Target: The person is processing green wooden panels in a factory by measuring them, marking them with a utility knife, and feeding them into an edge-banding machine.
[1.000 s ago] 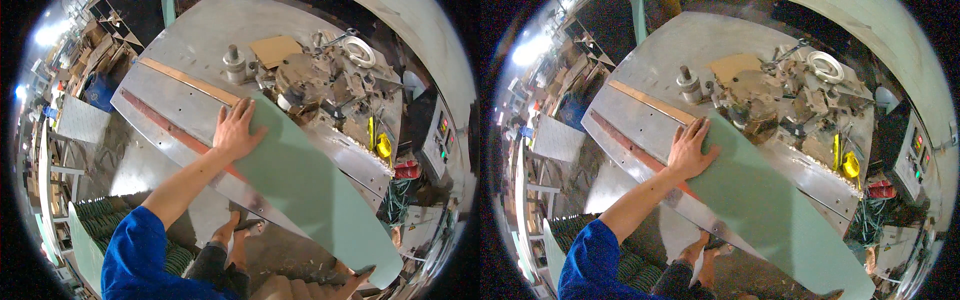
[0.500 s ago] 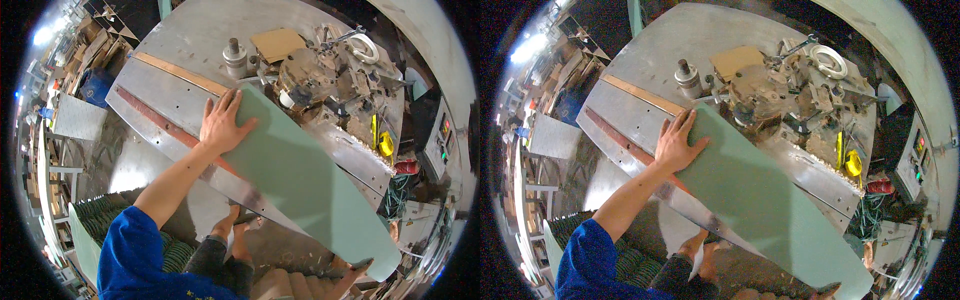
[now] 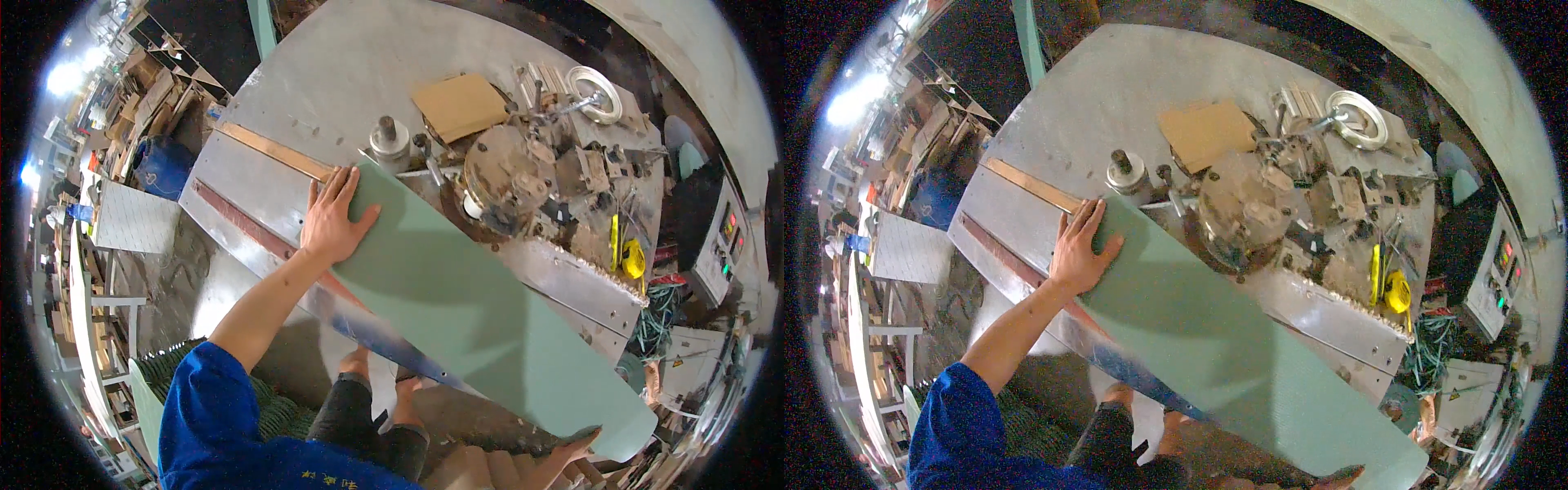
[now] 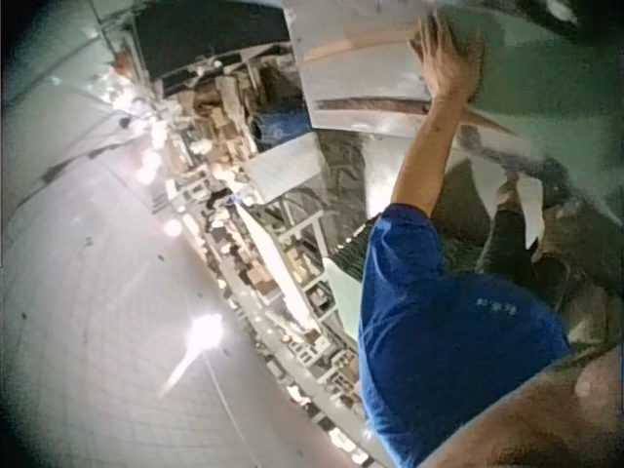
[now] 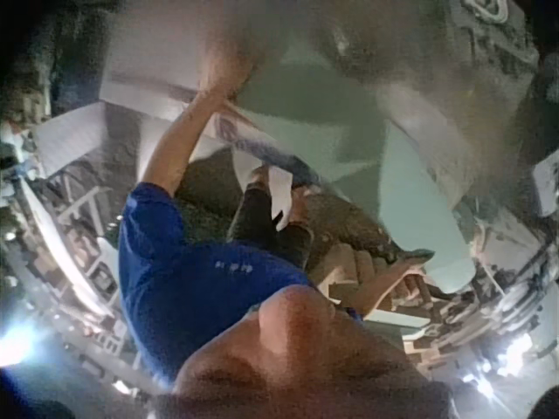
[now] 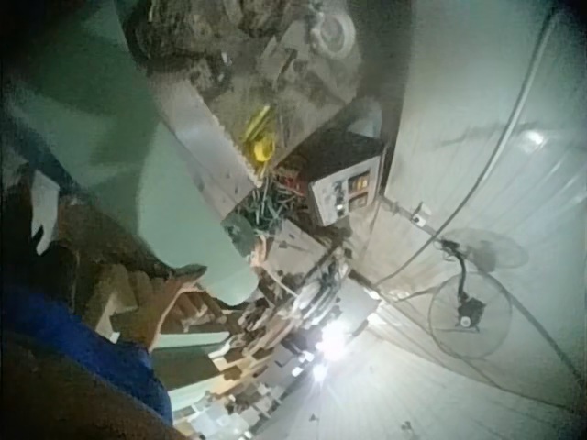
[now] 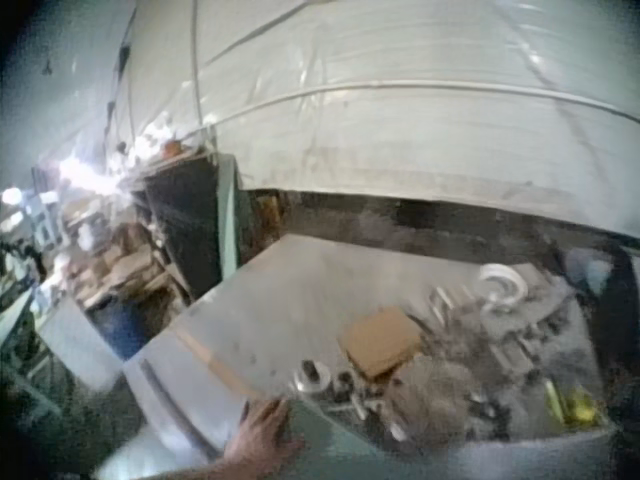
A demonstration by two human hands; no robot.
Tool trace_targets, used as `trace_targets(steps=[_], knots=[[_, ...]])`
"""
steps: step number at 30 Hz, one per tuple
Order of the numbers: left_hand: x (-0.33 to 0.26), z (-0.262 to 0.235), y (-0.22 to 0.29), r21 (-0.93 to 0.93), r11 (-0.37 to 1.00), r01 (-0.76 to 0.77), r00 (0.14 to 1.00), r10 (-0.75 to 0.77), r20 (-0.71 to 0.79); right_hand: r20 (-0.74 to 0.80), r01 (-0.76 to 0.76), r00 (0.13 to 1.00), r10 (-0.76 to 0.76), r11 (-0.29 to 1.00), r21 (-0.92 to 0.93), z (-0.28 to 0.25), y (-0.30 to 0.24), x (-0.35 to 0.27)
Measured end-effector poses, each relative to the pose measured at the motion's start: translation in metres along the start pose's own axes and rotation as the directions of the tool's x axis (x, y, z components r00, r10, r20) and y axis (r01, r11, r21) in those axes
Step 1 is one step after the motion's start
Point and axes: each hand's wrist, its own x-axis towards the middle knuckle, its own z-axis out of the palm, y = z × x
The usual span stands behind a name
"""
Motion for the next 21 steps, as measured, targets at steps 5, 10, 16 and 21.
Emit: trace_targets(steps=[5,10,16,21], knots=[[0.025,0.004,-0.016,-0.034,0.999,-0.036,0.999,0.037,0.024,0.369,0.557,0.826,-0.426,0.519,-0.649,-0.062,0.019,0.009],[0.034,-0.006,-0.051,0.003,0.999,-0.04,0.999,0.04,0.005,-0.007,0.024,1.0,-0.023,0.998,0.052,0.008,0.001,-0.088],[0.051,-0.009,-0.073,0.008,0.999,-0.031,0.999,0.031,0.029,-0.024,0.044,0.999,-0.043,0.998,0.048,0.012,0.009,-0.114],[-0.006,-0.005,-0.004,0.048,0.913,-0.405,0.878,0.374,0.3,-0.02,0.092,0.996,-0.092,0.996,0.009,0.01,0.018,-0.122]])
